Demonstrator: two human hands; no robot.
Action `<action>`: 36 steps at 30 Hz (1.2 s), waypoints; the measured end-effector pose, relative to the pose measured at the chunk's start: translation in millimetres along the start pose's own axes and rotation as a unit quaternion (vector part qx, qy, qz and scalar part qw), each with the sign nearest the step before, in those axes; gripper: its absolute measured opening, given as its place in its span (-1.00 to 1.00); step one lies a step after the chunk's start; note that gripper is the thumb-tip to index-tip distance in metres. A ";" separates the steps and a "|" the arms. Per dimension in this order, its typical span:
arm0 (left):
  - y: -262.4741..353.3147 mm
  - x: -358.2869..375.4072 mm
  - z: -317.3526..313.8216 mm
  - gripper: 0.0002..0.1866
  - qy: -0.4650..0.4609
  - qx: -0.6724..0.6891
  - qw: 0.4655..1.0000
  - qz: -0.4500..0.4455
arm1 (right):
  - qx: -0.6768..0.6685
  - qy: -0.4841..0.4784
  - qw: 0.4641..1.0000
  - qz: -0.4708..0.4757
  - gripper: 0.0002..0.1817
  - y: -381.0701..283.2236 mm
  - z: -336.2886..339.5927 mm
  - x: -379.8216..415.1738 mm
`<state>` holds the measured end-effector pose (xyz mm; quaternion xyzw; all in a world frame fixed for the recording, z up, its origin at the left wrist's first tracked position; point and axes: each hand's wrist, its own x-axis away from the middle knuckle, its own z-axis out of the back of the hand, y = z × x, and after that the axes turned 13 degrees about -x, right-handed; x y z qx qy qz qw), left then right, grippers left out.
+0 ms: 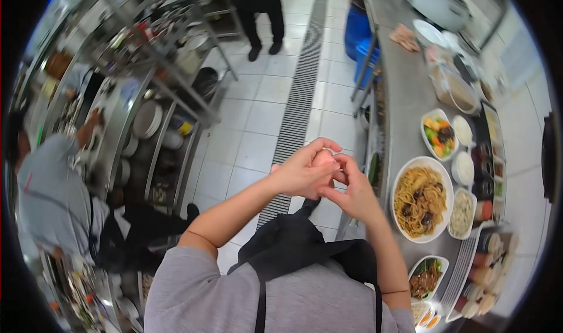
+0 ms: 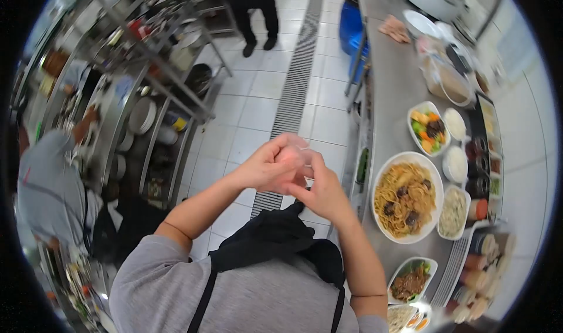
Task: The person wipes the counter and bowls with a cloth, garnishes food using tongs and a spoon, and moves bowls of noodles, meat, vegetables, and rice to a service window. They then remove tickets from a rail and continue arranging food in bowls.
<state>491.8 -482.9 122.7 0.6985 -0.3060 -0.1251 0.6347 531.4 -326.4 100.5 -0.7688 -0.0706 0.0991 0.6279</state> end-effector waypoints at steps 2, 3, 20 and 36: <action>-12.6 28.8 5.6 -0.52 0.067 -0.102 0.991 -0.063 | 0.073 -0.017 0.997 0.015 -0.83 6.4 -17.9 0.9; -18.3 42.7 10.9 -0.56 0.112 -0.207 0.965 -0.111 | 0.067 0.010 0.998 0.009 -0.86 4.4 -20.9 0.3; -117.7 45.4 4.8 -0.65 0.122 0.258 0.958 0.000 | 0.173 -0.053 0.983 0.023 -0.84 61.0 -51.3 76.7; -144.0 -98.6 -160.1 -0.67 0.105 -0.477 0.866 -0.109 | -0.273 0.578 0.769 -0.012 -0.63 67.0 100.2 149.9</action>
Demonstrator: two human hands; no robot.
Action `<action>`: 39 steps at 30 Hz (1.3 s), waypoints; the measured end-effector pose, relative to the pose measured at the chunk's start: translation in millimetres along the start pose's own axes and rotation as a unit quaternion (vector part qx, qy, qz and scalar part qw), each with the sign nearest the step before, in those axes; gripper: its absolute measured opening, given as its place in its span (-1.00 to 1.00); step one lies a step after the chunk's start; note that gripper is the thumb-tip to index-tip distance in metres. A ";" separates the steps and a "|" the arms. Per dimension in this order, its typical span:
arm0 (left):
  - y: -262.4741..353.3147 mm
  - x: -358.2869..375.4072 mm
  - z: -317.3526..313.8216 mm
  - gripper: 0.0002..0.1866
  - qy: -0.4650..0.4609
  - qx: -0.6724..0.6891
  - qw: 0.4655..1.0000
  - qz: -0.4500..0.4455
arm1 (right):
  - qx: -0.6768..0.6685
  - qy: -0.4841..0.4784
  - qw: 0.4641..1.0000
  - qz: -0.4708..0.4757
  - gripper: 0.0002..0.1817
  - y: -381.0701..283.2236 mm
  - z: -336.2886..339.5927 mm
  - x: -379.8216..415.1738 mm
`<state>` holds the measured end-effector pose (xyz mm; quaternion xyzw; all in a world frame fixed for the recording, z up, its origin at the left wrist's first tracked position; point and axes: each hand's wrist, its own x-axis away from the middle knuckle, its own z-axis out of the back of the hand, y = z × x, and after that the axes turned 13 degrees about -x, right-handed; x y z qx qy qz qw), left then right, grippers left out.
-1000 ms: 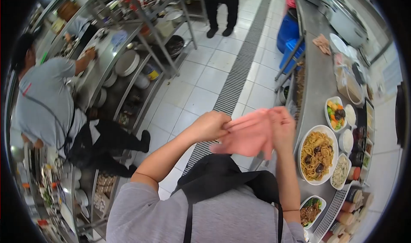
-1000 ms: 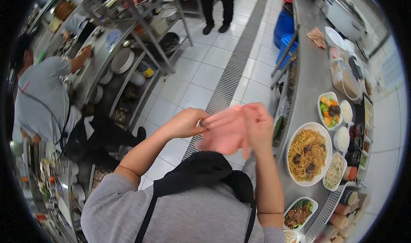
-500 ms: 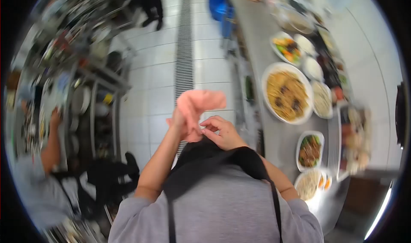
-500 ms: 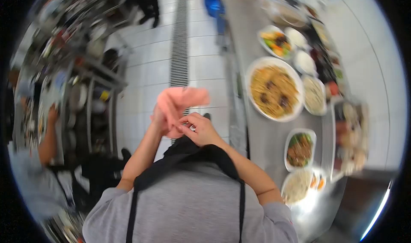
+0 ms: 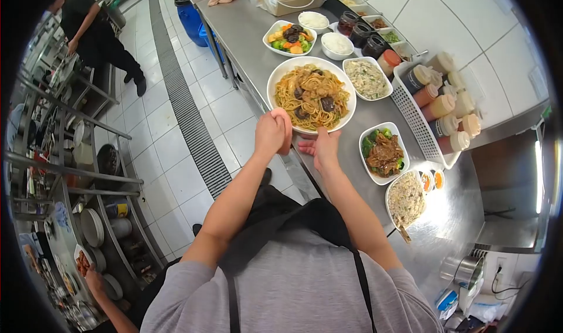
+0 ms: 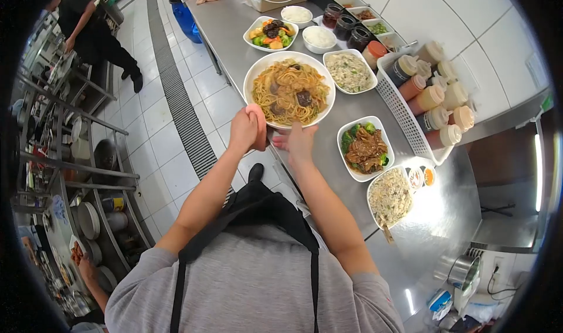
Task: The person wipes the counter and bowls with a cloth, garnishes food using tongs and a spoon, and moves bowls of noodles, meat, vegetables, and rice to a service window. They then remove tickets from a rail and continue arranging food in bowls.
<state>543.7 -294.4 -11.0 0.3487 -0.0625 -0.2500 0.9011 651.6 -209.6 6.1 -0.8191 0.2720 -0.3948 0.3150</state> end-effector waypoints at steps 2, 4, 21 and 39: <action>4.4 -7.5 8.2 -0.65 -0.003 -0.017 1.000 0.002 | 0.006 0.018 1.000 -0.010 -0.68 0.2 8.7 -0.8; -0.7 -26.9 17.7 -0.63 -0.015 -0.094 0.995 -0.026 | 0.039 0.008 0.999 -0.023 -0.66 -6.8 11.8 2.1; -12.1 -45.4 41.3 -0.57 -0.159 -0.131 0.978 -0.040 | 0.035 -0.019 0.996 -0.085 -0.28 -5.7 35.5 53.4; -13.2 -131.3 29.3 -0.59 -0.193 -0.234 0.929 -0.212 | 0.180 -0.044 0.976 -0.113 -0.51 -52.9 38.8 0.4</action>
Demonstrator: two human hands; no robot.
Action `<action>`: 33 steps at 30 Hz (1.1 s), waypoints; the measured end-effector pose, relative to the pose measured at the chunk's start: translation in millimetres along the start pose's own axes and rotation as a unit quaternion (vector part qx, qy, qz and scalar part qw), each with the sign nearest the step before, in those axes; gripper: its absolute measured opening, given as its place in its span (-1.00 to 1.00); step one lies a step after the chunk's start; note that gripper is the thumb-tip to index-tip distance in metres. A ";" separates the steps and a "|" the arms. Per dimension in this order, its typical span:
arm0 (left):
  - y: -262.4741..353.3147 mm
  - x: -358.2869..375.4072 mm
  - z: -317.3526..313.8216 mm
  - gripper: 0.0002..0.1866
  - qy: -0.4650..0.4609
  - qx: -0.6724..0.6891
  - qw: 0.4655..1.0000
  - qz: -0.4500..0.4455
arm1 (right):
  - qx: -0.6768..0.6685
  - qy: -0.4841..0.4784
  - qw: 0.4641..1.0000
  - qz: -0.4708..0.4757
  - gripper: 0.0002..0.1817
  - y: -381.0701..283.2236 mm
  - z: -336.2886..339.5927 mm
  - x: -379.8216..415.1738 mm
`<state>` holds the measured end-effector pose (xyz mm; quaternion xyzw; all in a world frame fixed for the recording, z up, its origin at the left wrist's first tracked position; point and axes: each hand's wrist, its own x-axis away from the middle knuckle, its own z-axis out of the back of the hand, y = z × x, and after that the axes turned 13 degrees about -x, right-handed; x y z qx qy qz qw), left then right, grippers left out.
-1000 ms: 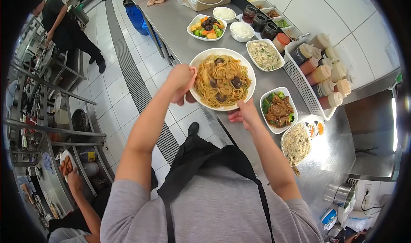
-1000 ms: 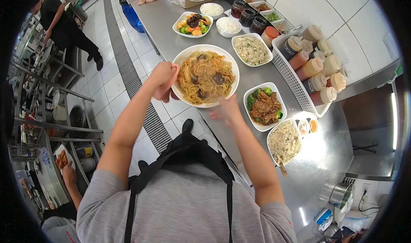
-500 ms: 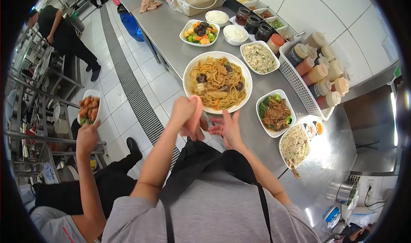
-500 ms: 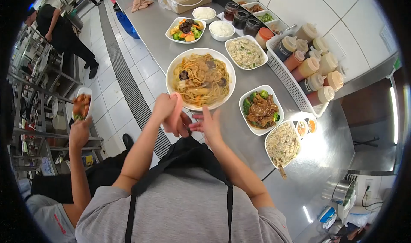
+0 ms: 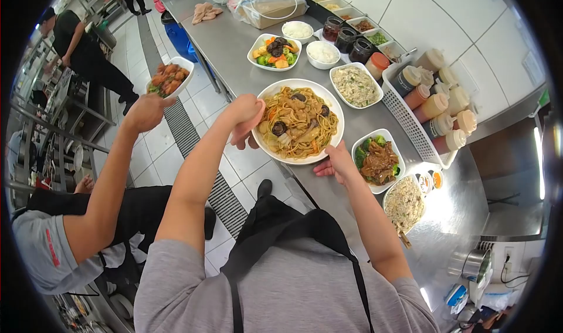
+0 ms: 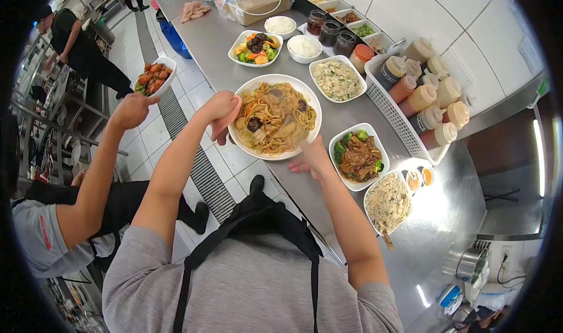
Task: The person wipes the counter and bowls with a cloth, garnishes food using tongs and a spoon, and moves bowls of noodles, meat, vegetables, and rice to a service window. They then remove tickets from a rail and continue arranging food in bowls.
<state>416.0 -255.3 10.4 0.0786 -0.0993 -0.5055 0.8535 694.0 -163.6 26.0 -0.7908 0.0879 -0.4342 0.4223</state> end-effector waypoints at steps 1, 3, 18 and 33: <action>1.1 -2.1 3.1 -0.60 -0.023 -0.004 1.000 0.002 | -0.002 0.001 1.000 0.003 -0.51 2.7 -1.9 1.2; 4.6 10.4 -1.9 -0.60 -0.008 0.003 1.000 0.020 | -0.117 0.068 0.987 0.087 -0.39 15.4 -11.8 6.8; 22.3 44.6 2.8 -0.60 -0.030 -0.009 0.999 0.004 | -0.065 0.011 0.998 0.015 -0.51 22.6 3.5 27.9; 18.2 15.4 -0.9 -0.69 -0.033 0.029 0.999 -0.012 | -0.178 0.014 0.983 0.036 -0.37 42.3 -17.6 36.6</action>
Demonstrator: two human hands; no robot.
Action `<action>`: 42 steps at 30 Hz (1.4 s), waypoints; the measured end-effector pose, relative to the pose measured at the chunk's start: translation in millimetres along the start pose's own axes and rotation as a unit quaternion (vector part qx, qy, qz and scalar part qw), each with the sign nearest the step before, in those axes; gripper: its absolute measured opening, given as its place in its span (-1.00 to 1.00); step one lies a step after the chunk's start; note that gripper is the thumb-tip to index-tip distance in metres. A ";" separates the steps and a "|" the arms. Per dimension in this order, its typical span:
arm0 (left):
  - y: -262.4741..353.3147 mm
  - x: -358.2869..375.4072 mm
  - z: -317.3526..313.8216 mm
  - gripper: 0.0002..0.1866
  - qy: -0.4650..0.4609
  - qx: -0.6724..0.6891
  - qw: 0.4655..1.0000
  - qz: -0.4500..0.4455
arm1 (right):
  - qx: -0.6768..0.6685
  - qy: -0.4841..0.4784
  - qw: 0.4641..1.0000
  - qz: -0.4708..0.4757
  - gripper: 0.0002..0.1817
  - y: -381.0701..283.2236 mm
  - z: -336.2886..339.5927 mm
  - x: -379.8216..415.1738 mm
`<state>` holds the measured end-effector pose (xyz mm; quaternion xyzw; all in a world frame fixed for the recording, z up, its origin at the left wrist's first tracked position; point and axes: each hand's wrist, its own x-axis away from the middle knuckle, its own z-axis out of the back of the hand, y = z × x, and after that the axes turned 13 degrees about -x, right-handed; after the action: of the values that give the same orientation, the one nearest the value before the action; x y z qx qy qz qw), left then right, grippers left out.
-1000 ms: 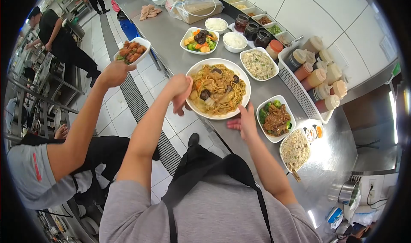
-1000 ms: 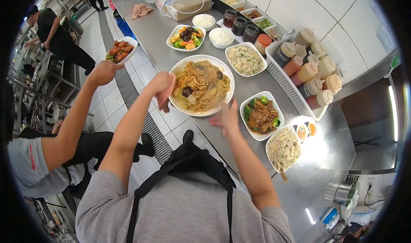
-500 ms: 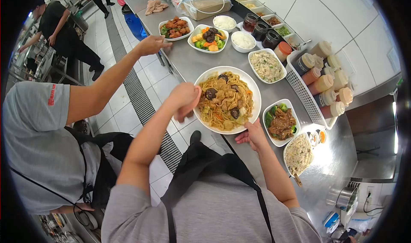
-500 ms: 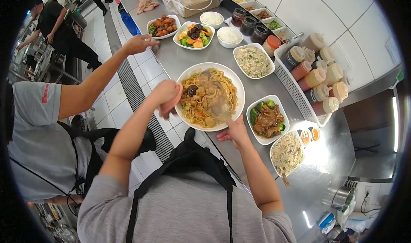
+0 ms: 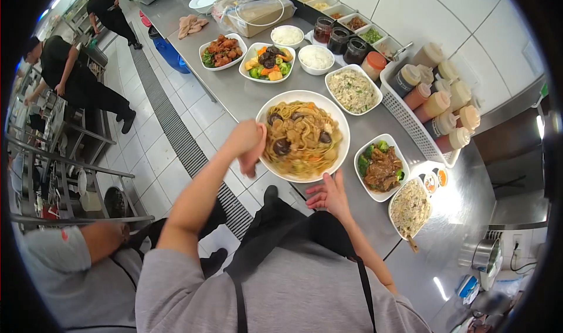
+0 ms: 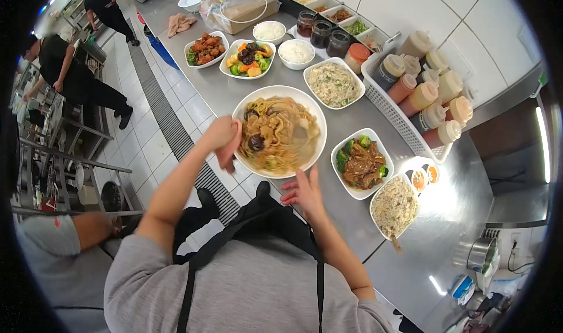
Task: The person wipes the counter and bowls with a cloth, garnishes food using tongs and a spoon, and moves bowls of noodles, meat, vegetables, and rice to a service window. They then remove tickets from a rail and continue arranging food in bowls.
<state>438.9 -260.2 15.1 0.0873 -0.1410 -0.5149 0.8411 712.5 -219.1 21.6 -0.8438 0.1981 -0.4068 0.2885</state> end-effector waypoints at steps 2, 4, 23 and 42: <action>13.8 33.1 -21.0 -0.69 0.036 0.058 0.994 0.080 | 0.036 0.027 0.998 0.043 -0.46 3.2 -7.6 -1.5; 34.2 60.2 -25.1 -0.67 0.063 0.096 0.987 0.110 | 0.022 0.043 0.995 0.087 -0.43 2.8 4.4 -14.6; 22.8 -105.6 45.2 -0.63 -0.046 -0.145 0.957 -0.246 | 0.181 0.071 0.977 0.082 -0.41 -48.9 -4.4 -41.8; -45.3 -82.8 26.6 -0.74 -0.108 0.168 0.970 -0.138 | 0.725 0.113 0.646 0.210 -0.74 -105.4 -22.5 -83.8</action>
<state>356.5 -207.1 14.9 0.1898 -0.3024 -0.6011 0.7150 655.5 -99.2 53.3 -0.2485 0.0428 -0.4409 0.8614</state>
